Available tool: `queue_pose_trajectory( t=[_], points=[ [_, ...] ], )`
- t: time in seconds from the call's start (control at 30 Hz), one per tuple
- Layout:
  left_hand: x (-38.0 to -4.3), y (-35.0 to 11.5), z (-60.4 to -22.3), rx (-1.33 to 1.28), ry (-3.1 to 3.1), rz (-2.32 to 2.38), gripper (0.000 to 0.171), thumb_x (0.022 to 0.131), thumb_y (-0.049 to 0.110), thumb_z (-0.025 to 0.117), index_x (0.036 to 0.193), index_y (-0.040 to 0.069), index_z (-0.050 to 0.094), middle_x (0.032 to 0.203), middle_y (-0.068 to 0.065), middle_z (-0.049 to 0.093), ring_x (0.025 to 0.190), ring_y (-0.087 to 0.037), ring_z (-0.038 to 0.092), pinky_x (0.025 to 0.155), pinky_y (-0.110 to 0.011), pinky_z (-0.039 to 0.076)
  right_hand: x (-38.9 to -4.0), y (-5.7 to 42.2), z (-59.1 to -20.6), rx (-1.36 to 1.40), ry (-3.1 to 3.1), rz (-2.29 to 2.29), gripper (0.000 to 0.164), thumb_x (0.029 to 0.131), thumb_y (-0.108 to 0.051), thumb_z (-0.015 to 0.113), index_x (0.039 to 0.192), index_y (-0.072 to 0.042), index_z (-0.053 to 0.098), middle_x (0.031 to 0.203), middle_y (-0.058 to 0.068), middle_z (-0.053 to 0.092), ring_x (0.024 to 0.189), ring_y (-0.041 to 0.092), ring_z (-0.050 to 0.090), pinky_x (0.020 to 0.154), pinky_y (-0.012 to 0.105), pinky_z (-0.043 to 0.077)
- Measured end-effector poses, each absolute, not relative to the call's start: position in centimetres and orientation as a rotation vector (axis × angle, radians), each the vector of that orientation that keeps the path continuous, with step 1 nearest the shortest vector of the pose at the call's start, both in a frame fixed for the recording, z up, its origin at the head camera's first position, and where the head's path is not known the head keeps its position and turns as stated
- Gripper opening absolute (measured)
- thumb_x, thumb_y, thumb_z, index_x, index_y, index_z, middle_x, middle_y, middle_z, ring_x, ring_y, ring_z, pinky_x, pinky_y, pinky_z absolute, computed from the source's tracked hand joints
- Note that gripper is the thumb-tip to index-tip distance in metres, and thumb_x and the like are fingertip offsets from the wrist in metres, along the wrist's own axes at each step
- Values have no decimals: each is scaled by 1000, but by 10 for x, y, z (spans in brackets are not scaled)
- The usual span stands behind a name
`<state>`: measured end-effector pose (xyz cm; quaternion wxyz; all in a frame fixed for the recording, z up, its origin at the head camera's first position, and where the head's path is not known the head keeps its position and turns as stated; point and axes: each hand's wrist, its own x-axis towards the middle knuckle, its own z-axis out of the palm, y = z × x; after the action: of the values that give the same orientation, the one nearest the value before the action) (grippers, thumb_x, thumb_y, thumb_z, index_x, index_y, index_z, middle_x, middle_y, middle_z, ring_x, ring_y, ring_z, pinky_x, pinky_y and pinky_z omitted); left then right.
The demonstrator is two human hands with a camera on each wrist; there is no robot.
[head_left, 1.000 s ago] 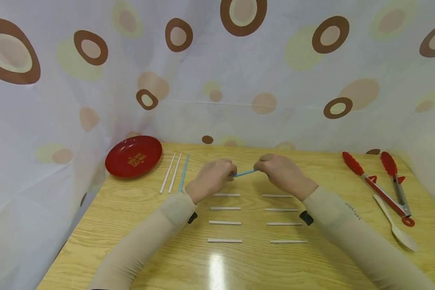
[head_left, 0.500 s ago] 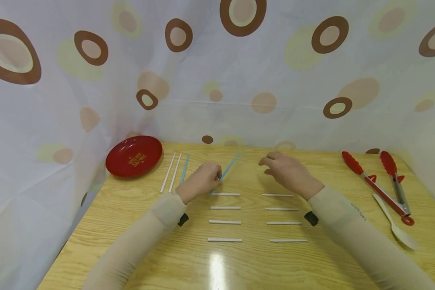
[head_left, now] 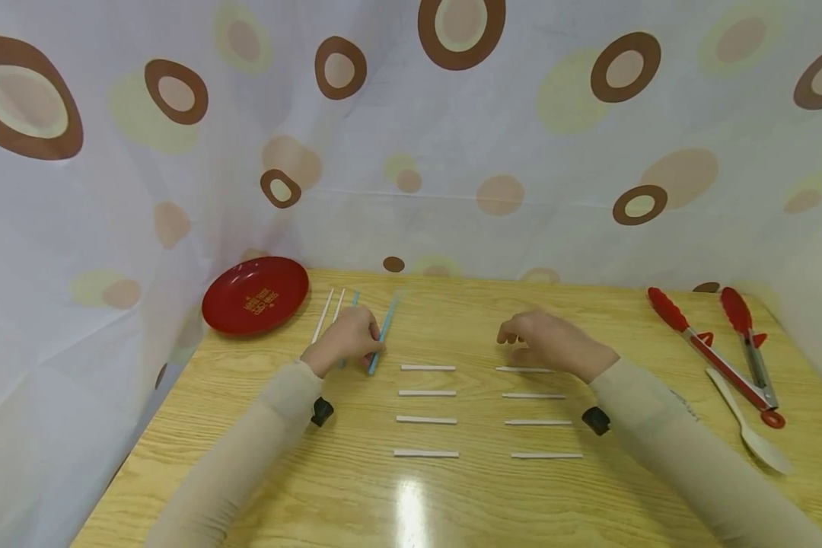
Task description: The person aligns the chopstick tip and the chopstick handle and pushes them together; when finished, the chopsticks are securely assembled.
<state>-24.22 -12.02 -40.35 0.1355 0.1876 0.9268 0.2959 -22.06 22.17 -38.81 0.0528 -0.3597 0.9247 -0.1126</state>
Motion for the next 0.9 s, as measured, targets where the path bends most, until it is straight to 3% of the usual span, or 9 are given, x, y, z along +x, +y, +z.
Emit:
queue_pose_trajectory(
  t=[0.27,0.9],
  points=[
    [-246,-130,-407,383,2662,855,21,87,3,74,67,-1,69,54,-6,64,50,-20,67,52,-28,56,-219,225,-391,-991,2700,-337,20,84,-12,81,100,-7,70,90,0,65,80,14,60,72,36,52],
    [-248,-126,-402,277,2760,766,22,85,-4,73,64,-7,66,55,-15,62,48,-22,67,48,-27,55,-215,229,-395,-924,2696,-333,19,84,-3,78,86,-14,63,82,-5,58,73,10,53,67,33,48]
  ],
)
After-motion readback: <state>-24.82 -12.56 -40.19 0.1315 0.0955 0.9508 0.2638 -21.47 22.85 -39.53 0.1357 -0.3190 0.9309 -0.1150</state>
